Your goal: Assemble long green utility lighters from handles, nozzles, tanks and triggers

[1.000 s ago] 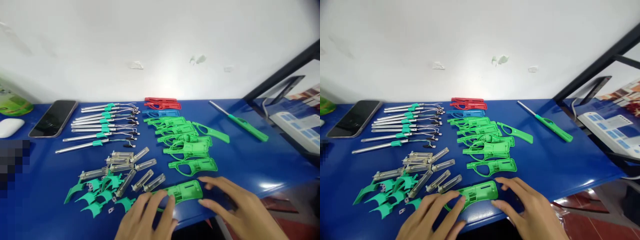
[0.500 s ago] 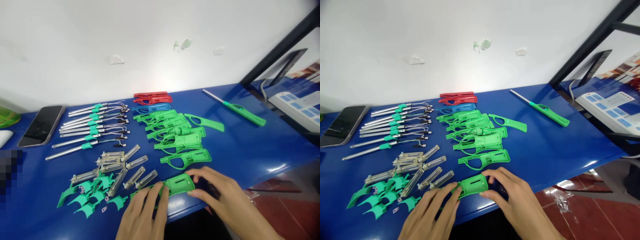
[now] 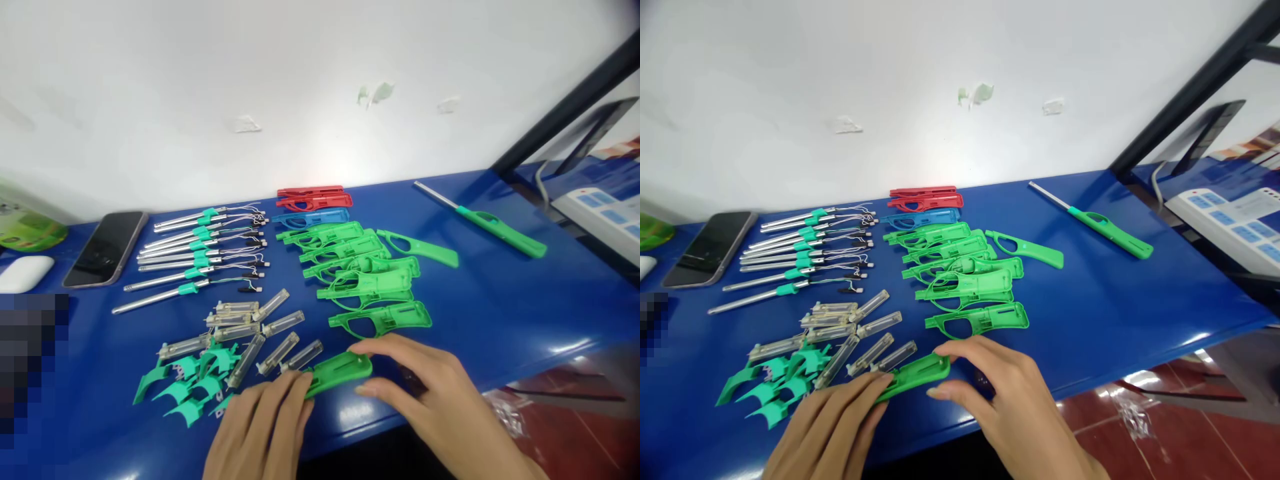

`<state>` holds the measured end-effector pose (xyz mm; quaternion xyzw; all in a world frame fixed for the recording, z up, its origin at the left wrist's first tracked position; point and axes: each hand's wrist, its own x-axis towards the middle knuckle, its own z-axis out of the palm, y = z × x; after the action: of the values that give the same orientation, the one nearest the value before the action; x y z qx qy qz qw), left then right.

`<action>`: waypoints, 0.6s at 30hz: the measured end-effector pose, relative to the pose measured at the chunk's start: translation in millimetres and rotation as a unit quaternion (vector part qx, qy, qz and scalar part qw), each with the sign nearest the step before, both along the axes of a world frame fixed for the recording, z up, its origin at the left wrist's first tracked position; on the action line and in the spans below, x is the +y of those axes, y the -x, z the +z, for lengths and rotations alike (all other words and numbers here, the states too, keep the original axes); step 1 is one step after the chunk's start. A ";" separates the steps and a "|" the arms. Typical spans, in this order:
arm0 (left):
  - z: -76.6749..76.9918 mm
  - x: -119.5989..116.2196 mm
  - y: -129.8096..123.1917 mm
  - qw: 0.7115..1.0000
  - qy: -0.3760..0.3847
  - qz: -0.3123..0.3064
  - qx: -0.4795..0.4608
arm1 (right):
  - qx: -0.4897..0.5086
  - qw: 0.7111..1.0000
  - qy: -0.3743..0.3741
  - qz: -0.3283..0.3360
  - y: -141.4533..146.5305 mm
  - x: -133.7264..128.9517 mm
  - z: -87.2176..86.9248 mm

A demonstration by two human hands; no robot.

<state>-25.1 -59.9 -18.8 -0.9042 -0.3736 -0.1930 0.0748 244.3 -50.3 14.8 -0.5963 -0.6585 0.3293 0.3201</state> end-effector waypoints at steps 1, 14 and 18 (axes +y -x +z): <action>1.3 2.4 4.1 1.000 -0.004 -0.004 0.002 | 0.003 1.000 -0.010 0.007 3.0 2.9 2.0; 31.4 27.0 30.5 0.985 0.054 0.117 -0.118 | 0.017 0.989 -0.078 0.122 36.3 61.0 20.4; 37.4 29.5 40.3 0.979 0.070 0.129 -0.138 | 0.039 0.983 -0.072 0.163 44.3 75.7 27.2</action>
<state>-65.3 -30.4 18.6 -0.8158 -0.5067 -0.2783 -0.0167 200.0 25.4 42.0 -0.4429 -0.7561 0.3517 0.3293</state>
